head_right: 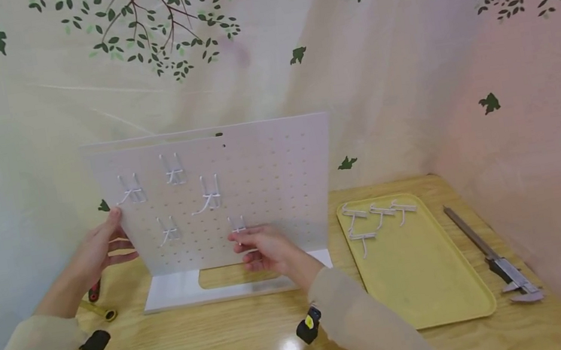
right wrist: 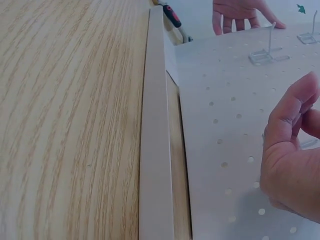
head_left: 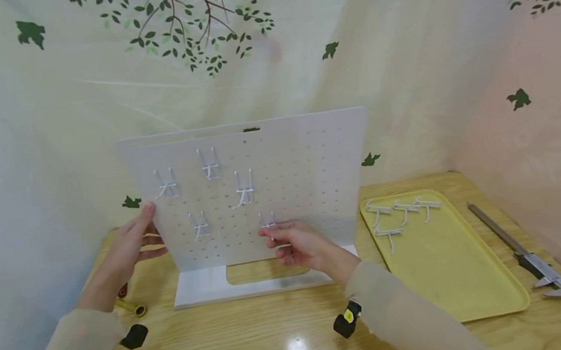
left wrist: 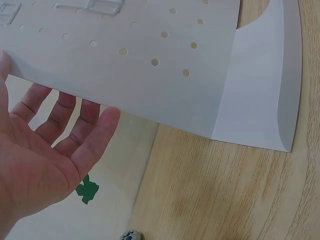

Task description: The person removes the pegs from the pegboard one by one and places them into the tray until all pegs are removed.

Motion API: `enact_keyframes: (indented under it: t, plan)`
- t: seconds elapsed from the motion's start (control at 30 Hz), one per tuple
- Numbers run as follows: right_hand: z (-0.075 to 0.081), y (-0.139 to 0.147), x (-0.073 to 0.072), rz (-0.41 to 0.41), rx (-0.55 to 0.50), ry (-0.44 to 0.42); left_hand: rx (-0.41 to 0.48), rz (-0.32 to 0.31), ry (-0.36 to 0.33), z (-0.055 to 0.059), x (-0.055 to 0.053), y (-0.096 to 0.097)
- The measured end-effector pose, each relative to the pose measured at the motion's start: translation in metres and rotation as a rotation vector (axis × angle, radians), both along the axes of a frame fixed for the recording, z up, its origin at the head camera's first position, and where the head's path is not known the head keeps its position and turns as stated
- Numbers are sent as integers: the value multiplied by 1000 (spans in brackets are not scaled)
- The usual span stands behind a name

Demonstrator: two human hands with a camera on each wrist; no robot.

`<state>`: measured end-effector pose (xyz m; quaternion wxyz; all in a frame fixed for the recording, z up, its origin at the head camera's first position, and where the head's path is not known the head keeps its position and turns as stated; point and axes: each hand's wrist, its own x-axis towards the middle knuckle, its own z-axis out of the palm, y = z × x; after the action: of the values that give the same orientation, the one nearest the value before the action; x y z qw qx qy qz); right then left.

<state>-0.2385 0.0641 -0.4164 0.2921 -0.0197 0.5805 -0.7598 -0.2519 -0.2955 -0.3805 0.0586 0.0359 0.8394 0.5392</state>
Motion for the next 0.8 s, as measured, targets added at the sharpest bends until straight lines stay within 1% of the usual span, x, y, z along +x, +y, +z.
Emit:
enact_keyframes:
  t: [0.23,0.47,0.67,0.8]
  plan:
    - [-2,1,1,-15,-1,-17,-12,1,6,0,1,0]
    - [-1,1,-2,-24,-1,-38,-1,3,0,-2,0,-1]
    - [1,2,-2,0,4,-28,5,3,-5,-2,-2,-3]
    - [3,4,0,16,15,1,-1,8,-6,-2,-3,-2]
